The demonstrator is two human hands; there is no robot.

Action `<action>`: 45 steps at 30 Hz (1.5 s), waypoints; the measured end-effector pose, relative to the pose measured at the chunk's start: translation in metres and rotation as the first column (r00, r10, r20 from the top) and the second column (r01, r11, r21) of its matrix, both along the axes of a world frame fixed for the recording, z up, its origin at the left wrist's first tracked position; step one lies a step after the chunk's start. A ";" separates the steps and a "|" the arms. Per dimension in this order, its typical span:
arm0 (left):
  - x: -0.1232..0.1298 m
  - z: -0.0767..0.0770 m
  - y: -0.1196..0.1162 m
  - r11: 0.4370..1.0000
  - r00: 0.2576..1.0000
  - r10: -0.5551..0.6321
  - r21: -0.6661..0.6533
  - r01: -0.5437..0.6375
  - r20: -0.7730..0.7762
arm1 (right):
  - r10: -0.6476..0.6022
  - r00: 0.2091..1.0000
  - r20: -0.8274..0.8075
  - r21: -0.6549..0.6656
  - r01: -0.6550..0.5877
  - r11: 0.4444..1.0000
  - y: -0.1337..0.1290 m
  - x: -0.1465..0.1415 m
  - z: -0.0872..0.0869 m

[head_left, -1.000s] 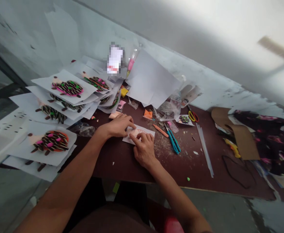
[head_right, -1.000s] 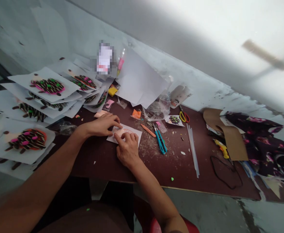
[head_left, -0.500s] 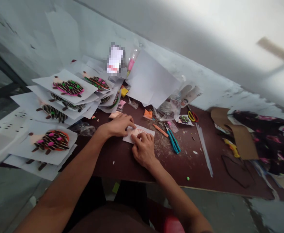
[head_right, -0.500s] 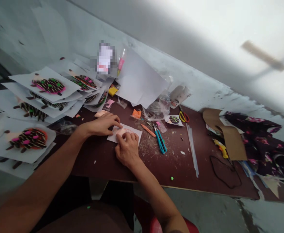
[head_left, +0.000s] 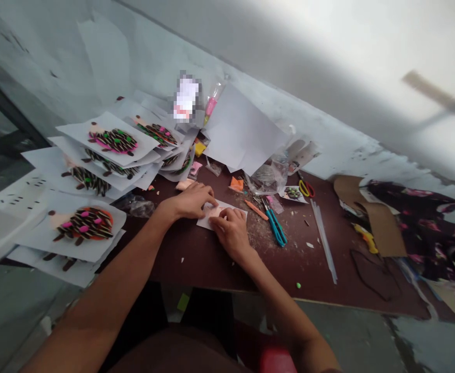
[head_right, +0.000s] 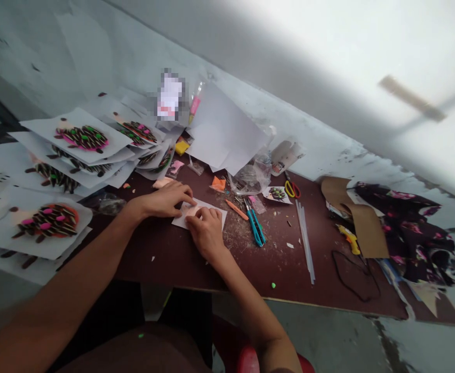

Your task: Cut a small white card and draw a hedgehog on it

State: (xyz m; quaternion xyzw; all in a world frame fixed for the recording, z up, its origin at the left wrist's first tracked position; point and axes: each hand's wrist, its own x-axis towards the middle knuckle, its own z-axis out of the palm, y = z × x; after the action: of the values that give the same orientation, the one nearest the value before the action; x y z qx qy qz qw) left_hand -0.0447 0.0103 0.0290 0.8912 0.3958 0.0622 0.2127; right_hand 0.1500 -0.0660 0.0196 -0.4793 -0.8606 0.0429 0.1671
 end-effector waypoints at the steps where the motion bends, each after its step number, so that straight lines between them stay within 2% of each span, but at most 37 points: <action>1: 0.000 0.000 0.000 1.000 1.000 0.000 0.000 0.000 -0.002 | 0.011 1.000 0.008 -0.005 -0.011 1.000 0.002 0.000 0.001; 9: 0.000 -0.003 -0.001 1.000 1.000 0.007 0.024 -0.007 0.019 | 0.062 0.993 0.101 -0.082 -0.054 0.995 0.013 -0.010 0.011; 11: 0.000 -0.003 0.000 1.000 1.000 0.009 0.018 -0.010 0.022 | 0.097 0.994 0.042 -0.153 -0.089 0.984 0.016 -0.007 0.016; 13: -0.001 -0.002 0.001 1.000 1.000 0.004 0.010 -0.004 0.020 | 0.102 0.988 -0.117 -0.233 -0.127 0.964 0.019 0.001 0.021; 16: -0.001 -0.001 0.001 1.000 1.000 -0.011 -0.001 0.011 0.012 | -0.042 0.926 -0.374 -0.268 -0.065 0.961 0.023 0.018 0.026; 18: 0.000 0.000 0.001 1.000 1.000 -0.012 0.004 0.012 0.006 | -0.114 0.884 -0.453 -0.277 -0.019 0.961 0.023 0.028 0.026; 23: -0.001 0.003 -0.004 1.000 0.999 0.017 0.023 -0.018 0.030 | -0.159 0.848 -0.506 -0.316 -0.011 0.949 0.021 0.030 0.023; 28: 0.001 0.004 -0.005 0.993 0.979 0.119 -0.002 -0.121 0.167 | -0.217 0.834 -0.507 -0.250 0.098 0.963 0.029 0.018 0.027; 31: 0.005 0.009 -0.003 0.972 0.894 0.229 -0.038 -0.232 0.385 | -0.140 0.838 -0.528 -0.151 0.069 0.986 0.040 0.009 0.035; 33: 0.009 0.013 -0.002 0.959 0.784 0.283 -0.172 -0.225 0.552 | -0.072 0.832 -0.550 -0.077 0.036 0.996 0.046 0.001 0.039; 36: 0.014 0.015 -0.002 0.901 0.573 0.378 -0.432 -0.045 0.727 | -0.009 0.834 -0.552 0.037 0.036 0.999 0.050 -0.012 0.040; 38: 0.016 0.015 -0.003 0.840 0.432 0.460 -0.538 0.073 0.776 | 0.023 0.844 -0.537 0.121 0.051 0.991 0.050 -0.018 0.038; 40: 0.016 0.015 -0.004 0.791 0.335 0.530 -0.597 0.135 0.779 | 0.024 0.844 -0.536 0.158 0.071 0.985 0.049 -0.021 0.035; 42: 0.014 0.017 -0.004 0.760 0.310 0.564 -0.628 0.166 0.765 | -0.007 0.833 -0.553 0.145 0.105 0.984 0.049 -0.021 0.033; 45: 0.009 0.021 -0.005 0.739 0.339 0.576 -0.651 0.175 0.744 | -0.045 0.821 -0.570 0.115 0.134 0.984 0.049 -0.018 0.032</action>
State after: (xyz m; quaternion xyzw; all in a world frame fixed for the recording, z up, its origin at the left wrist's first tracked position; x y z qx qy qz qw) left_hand -0.0357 0.0055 0.0497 0.5057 0.3170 0.4406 0.6706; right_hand 0.1316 -0.0166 0.0520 -0.4712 -0.7498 0.1103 0.4512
